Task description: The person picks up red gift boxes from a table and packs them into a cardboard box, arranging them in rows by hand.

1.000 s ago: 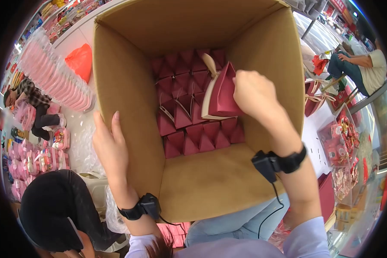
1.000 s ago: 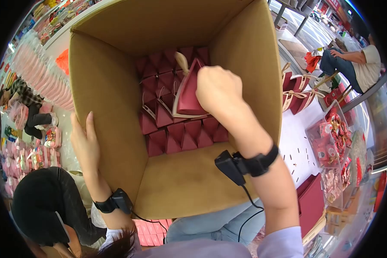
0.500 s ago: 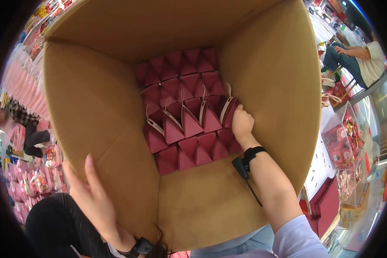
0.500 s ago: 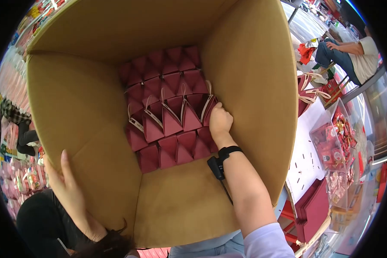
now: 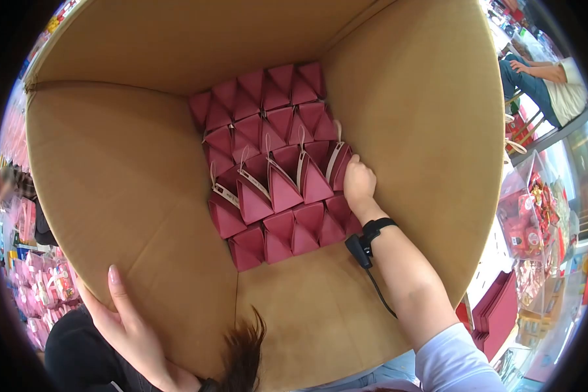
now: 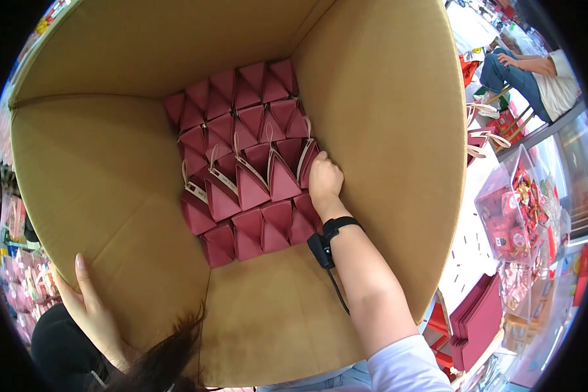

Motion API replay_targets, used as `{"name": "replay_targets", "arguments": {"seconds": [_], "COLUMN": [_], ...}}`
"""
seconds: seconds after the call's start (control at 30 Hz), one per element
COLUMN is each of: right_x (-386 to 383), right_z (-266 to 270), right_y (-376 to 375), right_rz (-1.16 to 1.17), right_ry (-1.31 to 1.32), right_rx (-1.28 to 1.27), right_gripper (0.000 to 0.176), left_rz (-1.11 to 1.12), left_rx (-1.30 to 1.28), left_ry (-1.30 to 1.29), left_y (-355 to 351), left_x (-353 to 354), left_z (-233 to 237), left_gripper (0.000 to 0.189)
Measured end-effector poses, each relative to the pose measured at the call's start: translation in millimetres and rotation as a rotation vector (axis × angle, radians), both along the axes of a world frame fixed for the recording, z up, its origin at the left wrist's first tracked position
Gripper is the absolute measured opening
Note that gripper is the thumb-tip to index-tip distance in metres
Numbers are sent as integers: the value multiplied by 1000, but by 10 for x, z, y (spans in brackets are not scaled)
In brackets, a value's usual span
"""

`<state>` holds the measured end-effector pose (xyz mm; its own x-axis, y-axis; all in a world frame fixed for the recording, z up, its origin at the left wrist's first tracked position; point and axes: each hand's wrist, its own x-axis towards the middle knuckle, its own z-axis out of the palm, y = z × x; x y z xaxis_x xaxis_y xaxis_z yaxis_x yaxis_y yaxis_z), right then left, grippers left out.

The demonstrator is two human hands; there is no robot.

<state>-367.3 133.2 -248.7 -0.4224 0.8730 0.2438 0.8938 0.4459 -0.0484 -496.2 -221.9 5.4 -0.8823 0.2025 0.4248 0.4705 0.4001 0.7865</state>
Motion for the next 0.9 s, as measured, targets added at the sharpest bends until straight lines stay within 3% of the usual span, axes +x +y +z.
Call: {"name": "replay_targets", "arguments": {"seconds": [0.23,0.43,0.53,0.6,0.7,0.77,0.9], "right_x": [12,-62,-61,-98,-104,-106,-105], "right_z": [129,137,260,369,366,432,870], "right_y": [1,108,71,64,46,22,-121], "right_rz": [-21,-114,-35,-152,-204,-163,60], "right_ry": [45,-57,-154,-284,-288,-333,-397], "right_rx": [-238,-353,-334,-504,-480,-499,-559], "right_gripper": [12,19,23,25,26,25,28], "left_rz": [-11,-23,-46,-48,-34,-22,-10], "left_rx": [0,-7,-39,-63,-60,-201,-193], "left_ry": [-11,-27,11,29,89,233,228], "left_y": [-12,3,16,5,29,-6,-41], "left_x": [-5,9,7,14,9,-15,-24], "left_z": [-3,17,48,48,40,48,-5], "left_gripper": [40,37,35,33,29,30,35]}}
